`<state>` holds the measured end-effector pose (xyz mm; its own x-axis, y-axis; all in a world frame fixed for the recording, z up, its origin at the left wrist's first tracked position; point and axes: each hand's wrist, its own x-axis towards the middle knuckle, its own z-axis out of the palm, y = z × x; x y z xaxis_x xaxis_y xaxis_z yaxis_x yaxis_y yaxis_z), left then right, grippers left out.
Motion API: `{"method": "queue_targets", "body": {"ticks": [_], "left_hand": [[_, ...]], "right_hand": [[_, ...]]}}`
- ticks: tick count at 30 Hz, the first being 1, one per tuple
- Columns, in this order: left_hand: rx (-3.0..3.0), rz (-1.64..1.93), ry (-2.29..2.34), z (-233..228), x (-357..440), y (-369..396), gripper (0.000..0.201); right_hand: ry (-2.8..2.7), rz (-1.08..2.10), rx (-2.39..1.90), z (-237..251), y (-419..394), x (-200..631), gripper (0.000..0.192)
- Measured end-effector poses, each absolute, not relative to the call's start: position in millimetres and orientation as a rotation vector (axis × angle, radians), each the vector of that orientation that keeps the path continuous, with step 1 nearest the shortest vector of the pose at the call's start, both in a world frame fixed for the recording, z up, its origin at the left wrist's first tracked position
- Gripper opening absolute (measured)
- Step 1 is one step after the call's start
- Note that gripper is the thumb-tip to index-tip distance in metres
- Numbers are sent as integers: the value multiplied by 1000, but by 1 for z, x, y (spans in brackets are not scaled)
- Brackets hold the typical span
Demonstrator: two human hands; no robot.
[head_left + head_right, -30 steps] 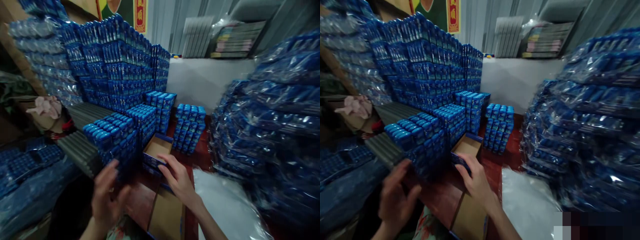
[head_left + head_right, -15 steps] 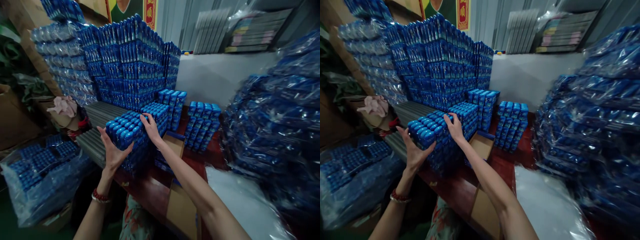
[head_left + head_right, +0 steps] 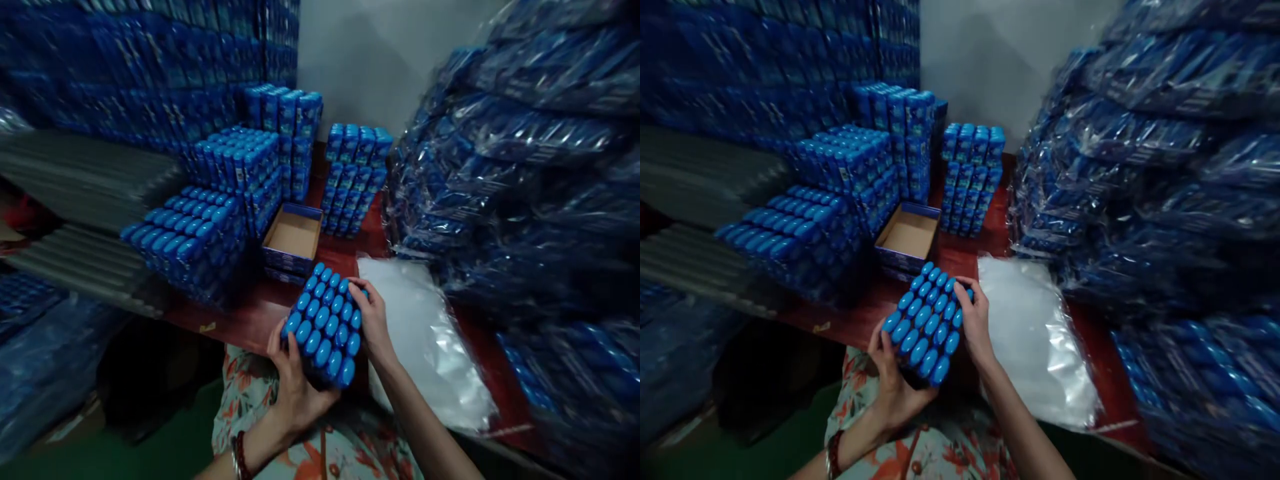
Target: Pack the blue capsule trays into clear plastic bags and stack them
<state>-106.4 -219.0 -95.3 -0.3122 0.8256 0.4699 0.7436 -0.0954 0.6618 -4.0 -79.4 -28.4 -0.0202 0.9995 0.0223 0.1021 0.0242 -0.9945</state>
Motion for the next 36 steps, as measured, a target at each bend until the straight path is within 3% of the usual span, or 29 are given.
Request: {"method": "queue_targets", "body": {"ticks": [4, 8, 14, 19, 28, 31, 36], "left_hand": [[1725, 1244, 2071, -120, -93, -216, 117], [1758, 981, 2141, -137, -97, -226, 111], [1834, 959, 1887, -135, -116, -234, 105], [1942, 832, 1771, -139, -126, -231, 87], [2273, 692, 1796, -133, -139, -228, 89], [2299, 714, 1634, -134, -139, -221, 79], [2299, 797, 1561, -139, -133, -212, 79]], "right_hand": [[-1372, 1126, -1315, -87, -72, 12, 32], [-1537, 1081, -1263, -107, -65, 8, 28], [-1794, 979, -1161, -105, -58, 12, 23], [-2070, 898, -1179, -95, -59, 14, 34], [-2360, 374, -1598, -103, -69, 2, 38], [-2298, 412, -1602, -105, -71, 2, 47], [-2174, 609, -1503, -107, -76, -6, 40]]}}
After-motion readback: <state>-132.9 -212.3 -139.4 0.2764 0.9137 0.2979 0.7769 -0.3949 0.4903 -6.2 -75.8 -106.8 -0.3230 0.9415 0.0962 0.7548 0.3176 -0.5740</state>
